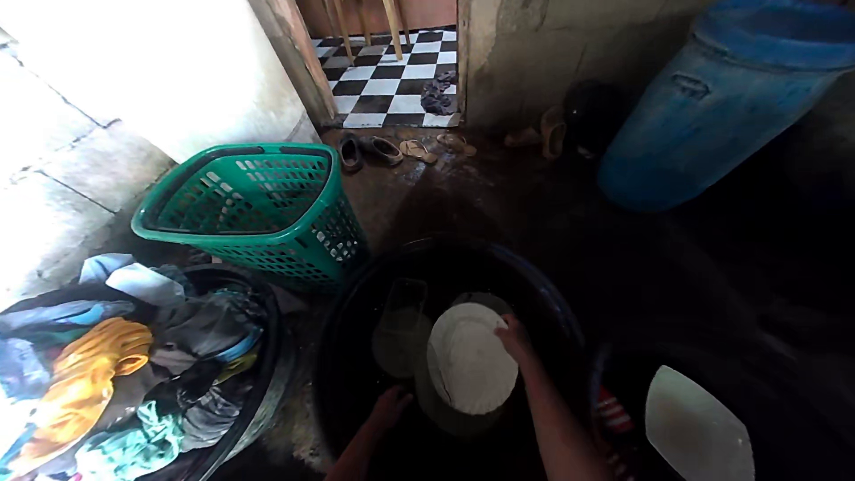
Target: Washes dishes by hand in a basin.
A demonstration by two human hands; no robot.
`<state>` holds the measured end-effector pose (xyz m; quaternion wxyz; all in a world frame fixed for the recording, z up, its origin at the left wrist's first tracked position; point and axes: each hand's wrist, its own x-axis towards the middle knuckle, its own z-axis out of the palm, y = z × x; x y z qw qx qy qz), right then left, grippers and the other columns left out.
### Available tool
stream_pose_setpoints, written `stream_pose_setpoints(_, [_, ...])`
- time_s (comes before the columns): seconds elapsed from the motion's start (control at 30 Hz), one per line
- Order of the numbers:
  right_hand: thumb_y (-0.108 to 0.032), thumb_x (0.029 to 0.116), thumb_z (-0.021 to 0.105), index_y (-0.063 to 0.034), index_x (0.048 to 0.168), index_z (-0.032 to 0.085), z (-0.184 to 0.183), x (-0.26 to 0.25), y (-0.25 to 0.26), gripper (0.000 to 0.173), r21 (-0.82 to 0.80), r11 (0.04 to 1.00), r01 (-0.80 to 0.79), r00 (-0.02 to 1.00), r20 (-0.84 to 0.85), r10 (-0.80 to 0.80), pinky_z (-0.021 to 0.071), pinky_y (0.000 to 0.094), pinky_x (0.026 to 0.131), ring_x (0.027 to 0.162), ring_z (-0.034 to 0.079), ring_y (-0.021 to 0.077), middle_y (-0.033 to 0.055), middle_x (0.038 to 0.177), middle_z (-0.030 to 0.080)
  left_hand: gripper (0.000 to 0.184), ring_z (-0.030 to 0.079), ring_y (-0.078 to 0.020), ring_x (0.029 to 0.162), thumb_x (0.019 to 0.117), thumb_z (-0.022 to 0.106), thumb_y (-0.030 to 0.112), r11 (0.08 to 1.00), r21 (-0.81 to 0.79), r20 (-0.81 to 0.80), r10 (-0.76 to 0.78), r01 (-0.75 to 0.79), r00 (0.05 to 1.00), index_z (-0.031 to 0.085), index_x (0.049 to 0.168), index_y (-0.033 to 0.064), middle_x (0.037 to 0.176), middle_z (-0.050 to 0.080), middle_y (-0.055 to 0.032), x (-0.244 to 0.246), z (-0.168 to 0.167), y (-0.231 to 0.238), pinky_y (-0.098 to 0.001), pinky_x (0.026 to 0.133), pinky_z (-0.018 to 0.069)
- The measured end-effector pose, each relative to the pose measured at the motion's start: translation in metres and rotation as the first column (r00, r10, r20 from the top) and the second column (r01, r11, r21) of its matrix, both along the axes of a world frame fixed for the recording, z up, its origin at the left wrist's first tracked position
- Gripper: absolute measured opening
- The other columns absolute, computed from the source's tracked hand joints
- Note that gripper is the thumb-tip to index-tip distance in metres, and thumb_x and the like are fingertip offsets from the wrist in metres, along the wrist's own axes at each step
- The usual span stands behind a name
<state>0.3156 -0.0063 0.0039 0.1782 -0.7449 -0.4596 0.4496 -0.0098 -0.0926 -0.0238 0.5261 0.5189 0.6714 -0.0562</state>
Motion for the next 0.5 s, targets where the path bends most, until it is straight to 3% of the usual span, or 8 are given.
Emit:
stream_pose_setpoints(0.17, [-0.013,0.1018,0.063,0.0027,0.140,0.056,-0.077,-0.031,-0.054,0.042,-0.146,0.969,0.198,0.970,-0.113,-0.215,0.0430,0.0543,0.110,0.129,0.056,0.0409,0.0289,0.138,0.059,0.055,0.051,-0.0401,0.135,0.1073,0.055,0.030,0.929,-0.106,0.069,0.363,-0.355,0.929,0.041,0.150,-0.0020,0.147,0.050,-0.0285,0.016,-0.015,-0.025,-0.0537,0.113,0.0408])
stream_pose_setpoints(0.23, [-0.019,0.1038,0.061,-0.0001,0.138,0.060,-0.089,-0.039,-0.065,0.039,-0.214,0.965,0.152,0.983,-0.069,-0.170,0.0442,0.0546,0.109,0.128,0.058,0.0391,0.0262,0.135,0.061,0.051,0.060,-0.0373,0.117,0.1085,0.052,0.031,0.790,-0.220,0.162,0.609,-0.573,0.777,0.042,0.148,0.0001,0.135,0.057,-0.0269,0.024,-0.019,-0.034,-0.0521,0.095,0.0510])
stream_pose_setpoints(0.3, [-0.024,0.1070,0.054,-0.0015,0.142,0.057,-0.089,-0.050,-0.073,0.042,-0.236,0.971,0.049,0.999,0.030,-0.043,0.0415,0.0528,0.113,0.134,0.054,0.0371,0.0237,0.142,0.058,0.047,0.064,-0.0371,0.113,0.1095,0.048,0.029,0.614,-0.334,0.263,0.789,-0.715,0.555,0.041,0.148,0.0026,0.131,0.060,-0.0257,0.030,-0.024,-0.038,-0.0544,0.090,0.0548])
stream_pose_setpoints(0.37, [-0.032,0.1079,0.048,-0.0030,0.152,0.047,-0.089,-0.070,-0.087,0.053,-0.203,0.971,-0.125,0.955,0.242,0.173,0.0313,0.0537,0.121,0.148,0.039,0.0370,0.0210,0.158,0.043,0.044,0.065,-0.0348,0.111,0.1106,0.045,0.026,0.534,-0.380,0.328,0.841,-0.755,0.430,0.039,0.149,0.0042,0.129,0.061,-0.0243,0.037,-0.021,-0.037,-0.0530,0.090,0.0559])
stream_pose_setpoints(0.43, [-0.046,0.1075,0.040,-0.0019,0.159,0.035,-0.095,-0.096,-0.097,0.068,-0.156,0.965,-0.213,0.916,0.310,0.253,0.0175,0.0593,0.125,0.156,0.019,0.0407,0.0222,0.168,0.022,0.040,0.067,-0.0297,0.105,0.1116,0.041,0.023,0.549,-0.377,0.391,0.824,-0.746,0.409,0.040,0.147,0.0031,0.123,0.064,-0.0219,0.051,-0.006,-0.030,-0.0474,0.087,0.0577])
stream_pose_setpoints(0.47, [-0.052,0.1069,0.038,-0.0015,0.159,0.034,-0.095,-0.110,-0.098,0.073,-0.130,0.968,-0.213,0.929,0.281,0.242,0.0149,0.0599,0.126,0.157,0.017,0.0409,0.0225,0.169,0.021,0.040,0.068,-0.0288,0.103,0.1117,0.041,0.022,0.571,-0.370,0.416,0.807,-0.733,0.419,0.041,0.146,0.0025,0.121,0.065,-0.0216,0.057,-0.001,-0.028,-0.0464,0.086,0.0581])
stream_pose_setpoints(0.5, [-0.056,0.1062,0.037,-0.0036,0.157,0.039,-0.091,-0.125,-0.095,0.074,-0.116,0.970,-0.212,0.941,0.245,0.235,0.0166,0.0600,0.126,0.156,0.021,0.0401,0.0208,0.167,0.026,0.039,0.069,-0.0280,0.103,0.1115,0.041,0.020,0.598,-0.359,0.439,0.786,-0.716,0.436,0.041,0.146,0.0015,0.121,0.065,-0.0215,0.062,0.000,-0.027,-0.0459,0.087,0.0584])
